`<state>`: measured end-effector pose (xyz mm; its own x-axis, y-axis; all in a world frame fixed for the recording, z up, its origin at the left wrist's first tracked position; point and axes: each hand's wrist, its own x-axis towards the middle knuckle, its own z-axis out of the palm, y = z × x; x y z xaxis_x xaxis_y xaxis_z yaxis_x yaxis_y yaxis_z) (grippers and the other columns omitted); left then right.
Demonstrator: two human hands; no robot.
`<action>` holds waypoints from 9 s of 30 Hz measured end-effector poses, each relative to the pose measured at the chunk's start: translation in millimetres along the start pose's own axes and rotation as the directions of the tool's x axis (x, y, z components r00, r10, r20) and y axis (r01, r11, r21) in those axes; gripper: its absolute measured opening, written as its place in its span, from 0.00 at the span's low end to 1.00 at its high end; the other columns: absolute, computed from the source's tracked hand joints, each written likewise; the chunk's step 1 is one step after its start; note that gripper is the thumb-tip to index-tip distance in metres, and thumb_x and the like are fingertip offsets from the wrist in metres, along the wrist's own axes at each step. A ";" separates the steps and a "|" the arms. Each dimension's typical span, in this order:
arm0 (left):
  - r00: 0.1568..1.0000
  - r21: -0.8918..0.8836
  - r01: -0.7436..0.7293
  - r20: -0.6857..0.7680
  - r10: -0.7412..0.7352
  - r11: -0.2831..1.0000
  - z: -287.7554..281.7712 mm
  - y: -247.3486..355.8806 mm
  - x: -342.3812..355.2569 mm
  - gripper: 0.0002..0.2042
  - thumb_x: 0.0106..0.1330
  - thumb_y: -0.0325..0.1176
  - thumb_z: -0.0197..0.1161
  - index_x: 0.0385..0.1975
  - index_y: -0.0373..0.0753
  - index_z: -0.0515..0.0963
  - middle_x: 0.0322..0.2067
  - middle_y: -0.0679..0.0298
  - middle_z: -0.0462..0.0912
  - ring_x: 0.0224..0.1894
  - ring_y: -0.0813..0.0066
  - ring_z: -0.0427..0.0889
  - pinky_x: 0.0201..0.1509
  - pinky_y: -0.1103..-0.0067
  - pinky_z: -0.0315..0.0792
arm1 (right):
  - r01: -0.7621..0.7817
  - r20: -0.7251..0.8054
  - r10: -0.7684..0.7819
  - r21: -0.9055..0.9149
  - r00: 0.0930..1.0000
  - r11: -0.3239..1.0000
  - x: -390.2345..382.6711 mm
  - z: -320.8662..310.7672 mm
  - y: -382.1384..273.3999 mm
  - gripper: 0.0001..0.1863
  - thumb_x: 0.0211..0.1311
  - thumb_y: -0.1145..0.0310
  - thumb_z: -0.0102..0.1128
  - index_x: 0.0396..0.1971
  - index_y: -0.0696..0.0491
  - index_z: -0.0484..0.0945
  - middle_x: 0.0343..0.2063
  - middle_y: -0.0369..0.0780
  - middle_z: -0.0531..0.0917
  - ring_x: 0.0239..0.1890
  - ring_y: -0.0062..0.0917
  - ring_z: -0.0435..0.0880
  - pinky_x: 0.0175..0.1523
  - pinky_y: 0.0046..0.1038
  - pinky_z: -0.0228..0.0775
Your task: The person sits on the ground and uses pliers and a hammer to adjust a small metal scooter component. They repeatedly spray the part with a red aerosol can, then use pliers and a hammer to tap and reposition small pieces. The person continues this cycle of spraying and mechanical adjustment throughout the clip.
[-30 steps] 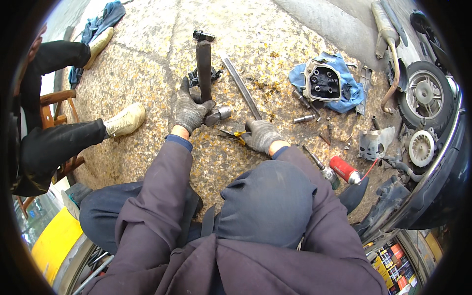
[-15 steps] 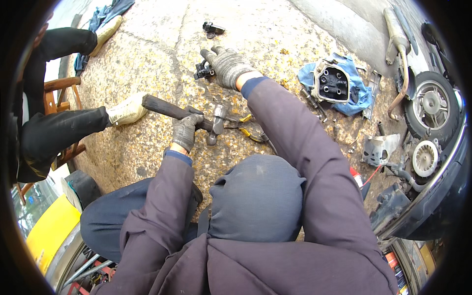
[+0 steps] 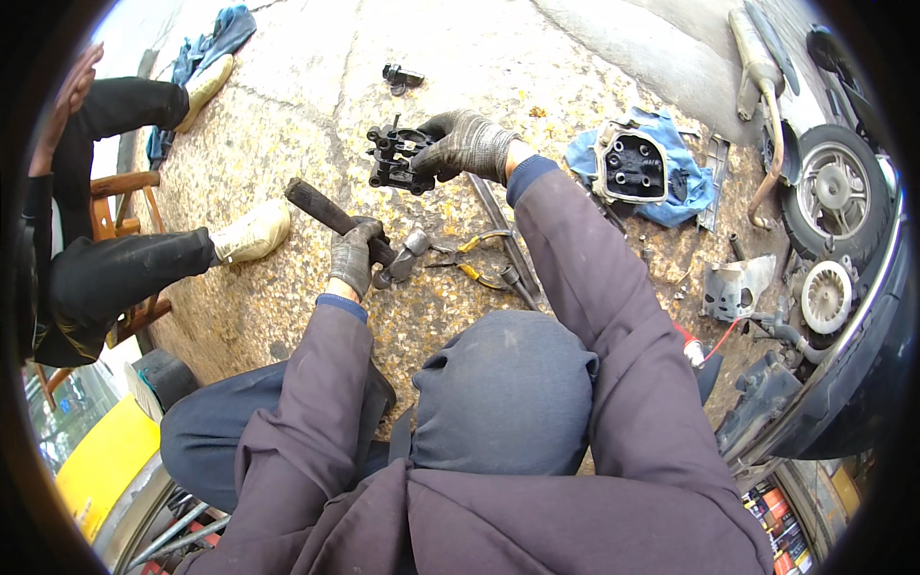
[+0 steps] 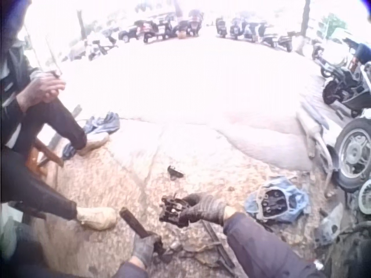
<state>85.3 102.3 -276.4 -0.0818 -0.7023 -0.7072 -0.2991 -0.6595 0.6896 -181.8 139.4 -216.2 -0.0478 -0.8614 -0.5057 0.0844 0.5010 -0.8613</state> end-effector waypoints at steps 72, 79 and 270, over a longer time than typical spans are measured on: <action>0.997 0.218 0.081 0.003 -0.084 0.972 26.8 12.2 -7.7 0.08 0.60 0.29 0.67 0.32 0.34 0.75 0.25 0.60 0.81 0.23 0.70 0.81 0.25 0.73 0.76 | -0.077 -0.324 -0.015 -0.268 0.946 0.960 -47.7 73.1 91.3 0.34 0.54 0.50 0.74 0.53 0.59 0.76 0.45 0.48 0.84 0.49 0.35 0.85 0.54 0.34 0.78; 0.974 -0.121 -0.187 0.103 0.200 0.975 43.2 31.8 -33.6 0.08 0.59 0.25 0.69 0.30 0.39 0.74 0.26 0.65 0.79 0.26 0.75 0.78 0.29 0.75 0.75 | -0.017 -0.148 0.055 0.247 0.987 0.969 -55.6 75.0 89.2 0.46 0.56 0.51 0.72 0.70 0.55 0.59 0.50 0.52 0.82 0.51 0.34 0.84 0.52 0.35 0.78; 0.332 0.582 -0.673 0.789 0.516 -0.457 87.9 109.9 67.3 0.36 0.48 0.37 0.75 0.61 0.43 0.72 0.68 0.47 0.60 0.67 0.47 0.66 0.63 0.59 0.73 | 0.137 -0.257 -0.633 -0.853 0.730 0.504 26.5 32.6 41.9 0.42 0.49 0.71 0.67 0.67 0.62 0.61 0.42 0.51 0.79 0.44 0.45 0.80 0.51 0.41 0.75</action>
<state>-36.6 6.1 -261.9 -0.9321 -0.3623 -0.0020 -0.3615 0.9297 0.0698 -147.1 134.8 -264.2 -0.3446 -0.9244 0.1636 -0.8126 0.2065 -0.5450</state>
